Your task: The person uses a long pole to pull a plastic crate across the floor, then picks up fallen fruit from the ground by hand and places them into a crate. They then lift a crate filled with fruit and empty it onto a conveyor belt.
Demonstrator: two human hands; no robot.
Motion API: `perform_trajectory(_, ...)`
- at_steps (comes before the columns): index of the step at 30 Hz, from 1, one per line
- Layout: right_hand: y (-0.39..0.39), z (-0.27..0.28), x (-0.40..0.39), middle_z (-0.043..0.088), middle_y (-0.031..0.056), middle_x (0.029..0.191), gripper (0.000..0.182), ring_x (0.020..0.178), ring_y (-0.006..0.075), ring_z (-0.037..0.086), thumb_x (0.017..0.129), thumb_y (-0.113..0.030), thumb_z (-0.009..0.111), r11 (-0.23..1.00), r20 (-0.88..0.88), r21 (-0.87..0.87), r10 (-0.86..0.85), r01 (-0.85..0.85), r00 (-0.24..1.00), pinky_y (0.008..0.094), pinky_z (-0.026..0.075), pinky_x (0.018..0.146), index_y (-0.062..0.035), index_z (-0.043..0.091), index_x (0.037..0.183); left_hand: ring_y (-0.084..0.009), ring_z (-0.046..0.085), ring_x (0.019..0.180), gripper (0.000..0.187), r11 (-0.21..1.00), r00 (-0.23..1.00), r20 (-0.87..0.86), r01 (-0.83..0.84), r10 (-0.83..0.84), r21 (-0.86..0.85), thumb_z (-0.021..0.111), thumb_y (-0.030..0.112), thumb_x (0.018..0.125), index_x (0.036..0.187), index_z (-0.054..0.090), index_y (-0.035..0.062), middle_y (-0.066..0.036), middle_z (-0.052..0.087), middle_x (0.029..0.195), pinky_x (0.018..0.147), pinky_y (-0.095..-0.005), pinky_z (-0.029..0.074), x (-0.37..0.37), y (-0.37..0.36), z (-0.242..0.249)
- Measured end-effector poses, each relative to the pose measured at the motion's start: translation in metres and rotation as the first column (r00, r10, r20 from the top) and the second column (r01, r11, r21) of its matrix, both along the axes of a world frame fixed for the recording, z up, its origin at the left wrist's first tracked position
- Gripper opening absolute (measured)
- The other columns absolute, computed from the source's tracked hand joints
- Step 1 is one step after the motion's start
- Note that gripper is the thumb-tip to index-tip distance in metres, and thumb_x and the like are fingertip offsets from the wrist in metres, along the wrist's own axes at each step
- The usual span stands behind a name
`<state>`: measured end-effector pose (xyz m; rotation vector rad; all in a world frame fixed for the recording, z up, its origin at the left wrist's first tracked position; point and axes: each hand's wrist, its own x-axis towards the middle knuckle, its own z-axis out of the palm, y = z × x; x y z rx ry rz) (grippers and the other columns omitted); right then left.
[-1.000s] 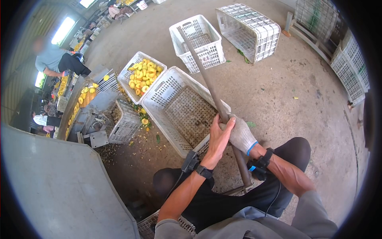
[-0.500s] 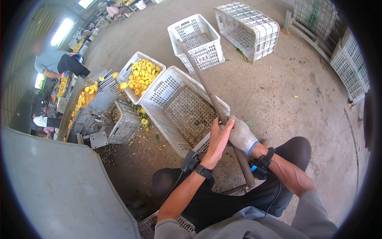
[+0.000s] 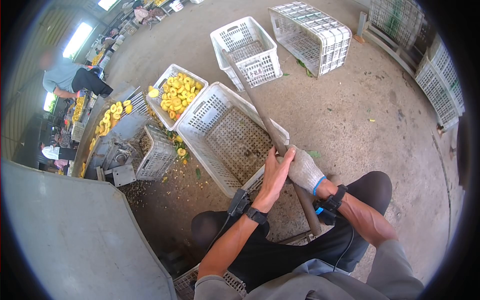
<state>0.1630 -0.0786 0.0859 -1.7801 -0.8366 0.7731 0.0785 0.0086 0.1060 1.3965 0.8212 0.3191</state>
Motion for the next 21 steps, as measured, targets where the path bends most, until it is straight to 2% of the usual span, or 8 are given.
perform_trajectory(6, 0.001, 0.001, 0.002, 0.068, 0.0212, 0.111, 0.037, 0.102, 0.0297, 0.066, 0.099, -0.023, 0.060, 0.998, 0.025, -0.064, 0.015, -0.013, 1.000, 0.0411, 0.052, 0.088, 0.0019, 0.058, 0.126, -0.0240, 0.059, 0.120, 0.068, 1.000, 1.000, 0.004, 0.005, -0.005, -0.003, 0.067, 0.041, 0.097, 0.139, 0.049, -0.0090, -0.019, 0.060, 0.131, 0.103, -0.0358, 0.045, 0.000, 0.000, -0.003)
perform_trajectory(9, 0.002, -0.004, -0.001, 0.070, 0.0240, 0.106, 0.034, 0.100, 0.0403, 0.067, 0.097, -0.025, 0.061, 0.999, 0.027, 0.025, -0.039, 0.039, 0.999, 0.0445, 0.053, 0.083, -0.0007, 0.062, 0.121, -0.0238, 0.059, 0.120, 0.068, 1.000, 1.000, 0.006, 0.003, -0.003, -0.003, 0.066, 0.041, 0.097, 0.139, 0.048, -0.0089, -0.019, 0.060, 0.130, 0.103, -0.0358, 0.045, 0.000, 0.001, -0.005)
perform_trajectory(12, 0.001, 0.000, 0.000, 0.070, 0.0235, 0.105, 0.033, 0.099, 0.0382, 0.068, 0.097, -0.023, 0.061, 1.000, 0.040, -0.012, -0.021, 0.021, 0.999, 0.0436, 0.053, 0.083, -0.0001, 0.062, 0.120, -0.0237, 0.059, 0.120, 0.068, 1.000, 1.000, -0.004, 0.002, -0.002, -0.006, 0.066, 0.040, 0.097, 0.140, 0.048, -0.0090, -0.019, 0.060, 0.130, 0.103, -0.0359, 0.045, 0.000, 0.000, -0.003)
perform_trajectory(18, -0.001, -0.003, -0.002, 0.070, 0.0220, 0.105, 0.031, 0.099, 0.0333, 0.068, 0.098, -0.021, 0.061, 0.998, 0.018, 0.047, -0.042, 0.041, 0.999, 0.0416, 0.053, 0.083, 0.0010, 0.062, 0.120, -0.0237, 0.058, 0.121, 0.068, 1.000, 1.000, 0.005, 0.009, -0.009, -0.001, 0.066, 0.040, 0.097, 0.140, 0.048, -0.0090, -0.020, 0.060, 0.131, 0.103, -0.0362, 0.045, 0.000, 0.001, -0.007)
perform_trajectory(21, -0.001, -0.001, -0.001, 0.070, 0.0228, 0.106, 0.032, 0.100, 0.0353, 0.068, 0.097, -0.022, 0.061, 0.999, -0.018, 0.041, -0.032, 0.033, 0.999, 0.0420, 0.053, 0.083, 0.0004, 0.062, 0.120, -0.0239, 0.058, 0.121, 0.068, 1.000, 1.000, 0.013, 0.014, -0.014, -0.001, 0.066, 0.041, 0.097, 0.140, 0.048, -0.0089, -0.020, 0.060, 0.131, 0.103, -0.0363, 0.045, -0.001, 0.002, -0.008)
